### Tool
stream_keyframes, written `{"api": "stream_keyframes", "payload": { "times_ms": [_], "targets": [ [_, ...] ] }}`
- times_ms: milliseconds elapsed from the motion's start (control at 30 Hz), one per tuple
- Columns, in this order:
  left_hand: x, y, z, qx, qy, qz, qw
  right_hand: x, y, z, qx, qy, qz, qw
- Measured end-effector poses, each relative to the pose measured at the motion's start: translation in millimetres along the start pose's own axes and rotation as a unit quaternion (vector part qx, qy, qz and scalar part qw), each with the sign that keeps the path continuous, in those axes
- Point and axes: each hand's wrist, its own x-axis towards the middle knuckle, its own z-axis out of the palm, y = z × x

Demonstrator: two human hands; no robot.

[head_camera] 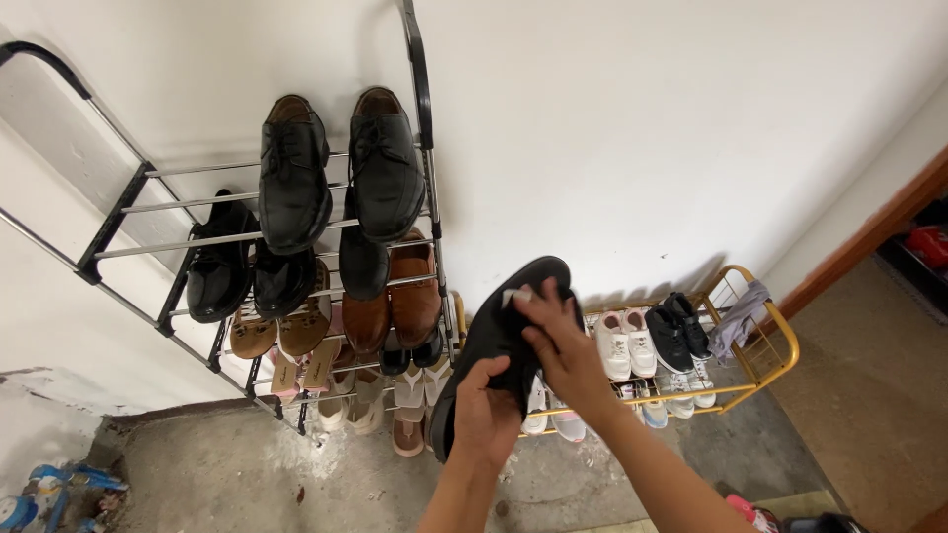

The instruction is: Cleaning and polishing a black leather dress shoe with a cloth.

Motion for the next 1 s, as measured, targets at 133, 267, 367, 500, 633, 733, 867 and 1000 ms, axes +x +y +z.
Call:
{"api": "stream_keyframes", "payload": {
  "times_ms": [133,267,367,500,633,733,867,1000],
  "targets": [
    [-12,1,19,0.012,0.049,0.004,0.999,-9,0,-8,0.012,-0.023,0.015,1.000],
    [22,-32,-35,0.035,0.039,-0.006,0.999,0,20,-32,-0.082,0.031,-0.001,0.996],
    [44,-58,-47,0.033,0.025,-0.020,0.999,0,40,-56,-0.087,0.043,0.024,0.995],
    [45,-76,-4,0.024,0.074,-0.041,0.996,-8,57,-81,-0.068,0.044,0.044,0.996],
    [67,-106,30,0.012,0.066,-0.053,0.996,-21,73,-114,-0.065,0.019,0.031,0.997],
    [89,-134,51,0.029,0.061,-0.047,0.997,-19,106,-150,-0.116,0.017,0.011,0.993],
    [120,-180,69,0.033,0.028,-0.062,0.997,-6,147,-207,-0.129,0.123,0.064,0.982],
    [137,-210,103,0.044,0.022,-0.077,0.996,-4,162,-243,-0.121,0.154,0.119,0.974]
  ]
}}
